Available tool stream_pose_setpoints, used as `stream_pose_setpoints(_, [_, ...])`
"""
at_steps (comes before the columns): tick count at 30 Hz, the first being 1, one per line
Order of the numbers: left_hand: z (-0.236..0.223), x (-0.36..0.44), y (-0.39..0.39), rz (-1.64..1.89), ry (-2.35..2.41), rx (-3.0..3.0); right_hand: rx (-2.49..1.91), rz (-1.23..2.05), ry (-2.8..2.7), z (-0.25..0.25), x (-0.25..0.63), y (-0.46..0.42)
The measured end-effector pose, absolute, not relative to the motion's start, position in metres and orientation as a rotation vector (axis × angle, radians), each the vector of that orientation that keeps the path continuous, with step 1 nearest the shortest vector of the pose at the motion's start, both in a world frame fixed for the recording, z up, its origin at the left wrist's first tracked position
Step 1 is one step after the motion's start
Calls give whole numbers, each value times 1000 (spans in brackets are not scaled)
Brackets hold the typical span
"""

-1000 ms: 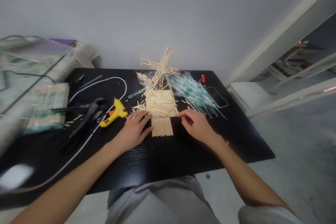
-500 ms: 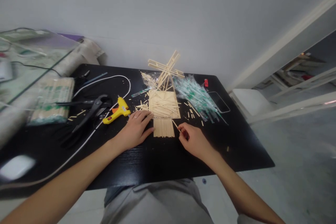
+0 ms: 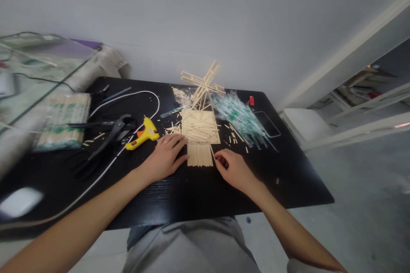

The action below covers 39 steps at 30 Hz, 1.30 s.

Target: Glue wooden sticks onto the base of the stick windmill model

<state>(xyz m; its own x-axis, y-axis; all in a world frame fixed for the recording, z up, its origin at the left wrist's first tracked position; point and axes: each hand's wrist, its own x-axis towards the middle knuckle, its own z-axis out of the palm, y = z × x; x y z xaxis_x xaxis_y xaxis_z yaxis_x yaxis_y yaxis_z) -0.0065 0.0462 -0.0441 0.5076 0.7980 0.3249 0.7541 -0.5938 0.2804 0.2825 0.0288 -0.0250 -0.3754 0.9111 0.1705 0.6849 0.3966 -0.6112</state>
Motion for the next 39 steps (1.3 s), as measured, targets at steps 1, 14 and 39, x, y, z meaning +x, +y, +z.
stream_pose_setpoints(1, [-44,-6,46,660,1361,2632,-1353,617,-2173,-25,283,29])
stream_pose_setpoints(14, [-43,-6,46,671,1361,2625,-1312,650,-2175,-25,284,40])
stream_pose_setpoints(39, [-43,-6,45,667,1353,2632,-1301,717,-2136,-25,280,38])
